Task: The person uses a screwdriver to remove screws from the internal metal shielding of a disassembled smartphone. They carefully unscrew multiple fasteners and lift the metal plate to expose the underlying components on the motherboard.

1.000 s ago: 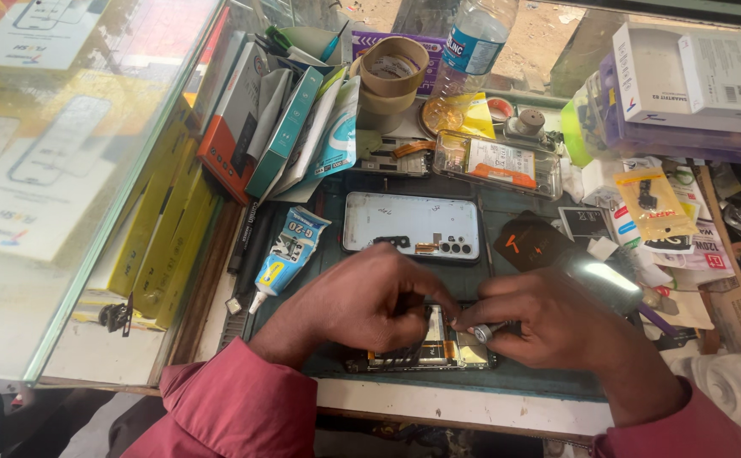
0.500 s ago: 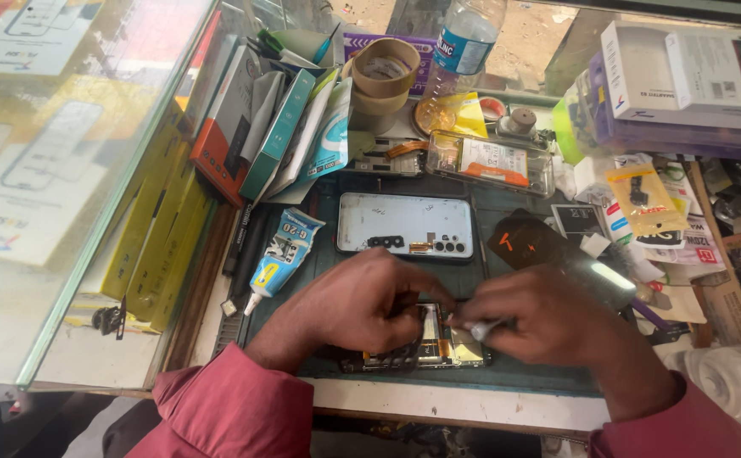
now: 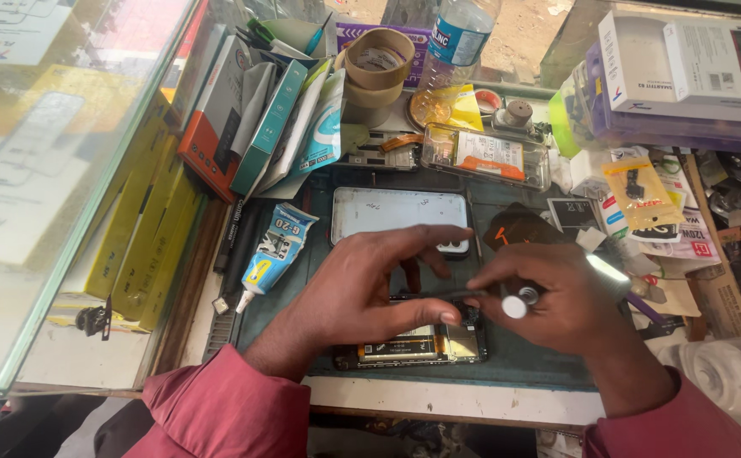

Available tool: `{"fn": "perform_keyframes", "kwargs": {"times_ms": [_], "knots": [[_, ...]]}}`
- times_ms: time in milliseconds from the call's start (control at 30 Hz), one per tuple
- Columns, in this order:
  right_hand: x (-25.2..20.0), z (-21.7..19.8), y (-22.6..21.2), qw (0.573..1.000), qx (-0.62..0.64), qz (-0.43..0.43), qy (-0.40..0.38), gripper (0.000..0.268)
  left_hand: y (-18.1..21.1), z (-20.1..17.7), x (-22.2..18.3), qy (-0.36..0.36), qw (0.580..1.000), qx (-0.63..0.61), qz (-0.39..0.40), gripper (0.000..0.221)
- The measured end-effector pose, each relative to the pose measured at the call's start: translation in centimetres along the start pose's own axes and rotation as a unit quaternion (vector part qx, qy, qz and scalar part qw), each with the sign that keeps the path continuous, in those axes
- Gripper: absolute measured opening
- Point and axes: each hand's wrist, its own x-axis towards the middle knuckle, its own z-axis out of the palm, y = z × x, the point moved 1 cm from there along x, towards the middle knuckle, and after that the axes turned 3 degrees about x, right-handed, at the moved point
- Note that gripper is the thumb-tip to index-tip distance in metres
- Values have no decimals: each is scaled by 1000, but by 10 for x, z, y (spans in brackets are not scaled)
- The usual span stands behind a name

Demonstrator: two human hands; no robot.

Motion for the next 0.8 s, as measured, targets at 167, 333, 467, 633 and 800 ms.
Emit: {"fn": "perform_keyframes", "kwargs": {"times_ms": [167,333,467,633,800], "knots": [[5,-8,-1,989,27,-127,-69,24,-7,2,-2,-2,993,112,29,74],[6,-6,-12,979,-11,-188,-73,20,-7,4,0,-67,991,119,-4,79],[8,-9,-12,981,-16,-171,-85,20,-7,5,1,-63,991,117,31,84],[6,-14,0,984,42,-95,-142,17,-5,9,2,-65,989,123,40,83],[-4,-24,11,998,40,-7,-52,13,10,22,-5,-48,973,226,32,70]]}}
